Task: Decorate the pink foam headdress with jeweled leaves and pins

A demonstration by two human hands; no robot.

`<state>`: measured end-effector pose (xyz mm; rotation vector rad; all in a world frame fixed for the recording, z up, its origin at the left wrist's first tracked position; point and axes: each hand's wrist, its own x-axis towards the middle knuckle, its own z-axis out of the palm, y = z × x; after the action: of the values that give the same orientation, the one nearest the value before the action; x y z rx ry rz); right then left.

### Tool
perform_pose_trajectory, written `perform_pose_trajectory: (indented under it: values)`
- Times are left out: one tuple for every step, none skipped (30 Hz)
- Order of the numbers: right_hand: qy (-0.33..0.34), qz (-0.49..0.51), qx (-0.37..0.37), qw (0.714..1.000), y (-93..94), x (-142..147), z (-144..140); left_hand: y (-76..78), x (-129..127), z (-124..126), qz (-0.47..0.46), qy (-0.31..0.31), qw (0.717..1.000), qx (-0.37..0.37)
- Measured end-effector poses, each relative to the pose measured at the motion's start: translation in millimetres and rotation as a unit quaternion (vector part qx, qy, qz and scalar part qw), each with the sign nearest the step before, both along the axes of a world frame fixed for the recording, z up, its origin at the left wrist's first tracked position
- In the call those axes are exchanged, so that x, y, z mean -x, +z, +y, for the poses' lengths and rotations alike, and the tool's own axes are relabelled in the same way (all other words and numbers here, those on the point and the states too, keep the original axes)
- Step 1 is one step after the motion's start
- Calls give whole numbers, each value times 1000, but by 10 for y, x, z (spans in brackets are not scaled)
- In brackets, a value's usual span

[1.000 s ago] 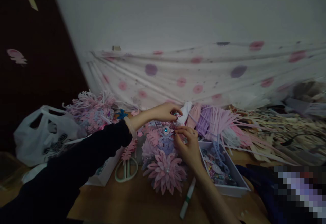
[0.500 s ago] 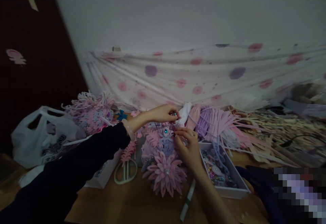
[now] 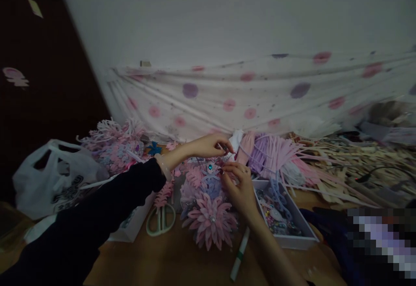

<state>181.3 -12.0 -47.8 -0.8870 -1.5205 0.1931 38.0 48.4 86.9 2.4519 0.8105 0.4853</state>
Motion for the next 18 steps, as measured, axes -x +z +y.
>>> perform_pose_trajectory:
  values:
    - [1,-1,2,1000,2,1,-3,0,-3,-5,1,3,1000,-3]
    - [1,-1,3,1000,4,1,-6,2,-7,-9,2,6,1000,-5]
    - [2,-2,5,1000,6,1,-10,4,-10,-11,5,8,1000,-7]
    - [2,-1,7,1000,8,1,-14,6,-13,-12,9,10,1000,-8]
    - [3,-1,9,1000,10,0,-18,10,-17,-11,14,11,1000,-9]
    - [4,-1,10,1000,12,0,-22,15,-21,-8,19,12,1000,-10]
    - [4,-1,11,1000,14,-1,-26,20,-27,-4,24,13,1000,-12]
    - [5,-1,11,1000,15,-3,-29,26,-35,1,28,16,999,-15]
    - [7,-1,11,1000,17,-4,-33,33,-44,5,33,18,999,-17]
    - [8,-1,11,1000,19,-7,-37,41,-54,7,37,20,999,-20]
    - [10,-2,9,1000,20,-9,-40,50,-66,6,41,20,999,-21]
    - [12,-2,8,1000,21,-12,-44,59,-78,3,47,20,999,-20]
    - [14,-2,7,1000,22,-15,-48,68,-90,-4,51,18,998,-18]
    - [15,-2,5,1000,22,-16,-52,76,-101,-13,56,18,998,-16]
    - [16,-1,4,1000,22,-17,-55,81,-109,-24,59,19,998,-15]
    - [16,1,3,1000,23,-17,-58,84,-116,-36,61,21,998,-15]
    - [16,4,3,1000,24,-15,-59,84,-120,-46,63,25,998,-17]
    - [16,7,3,1000,25,-13,-59,82,-122,-54,66,29,997,-20]
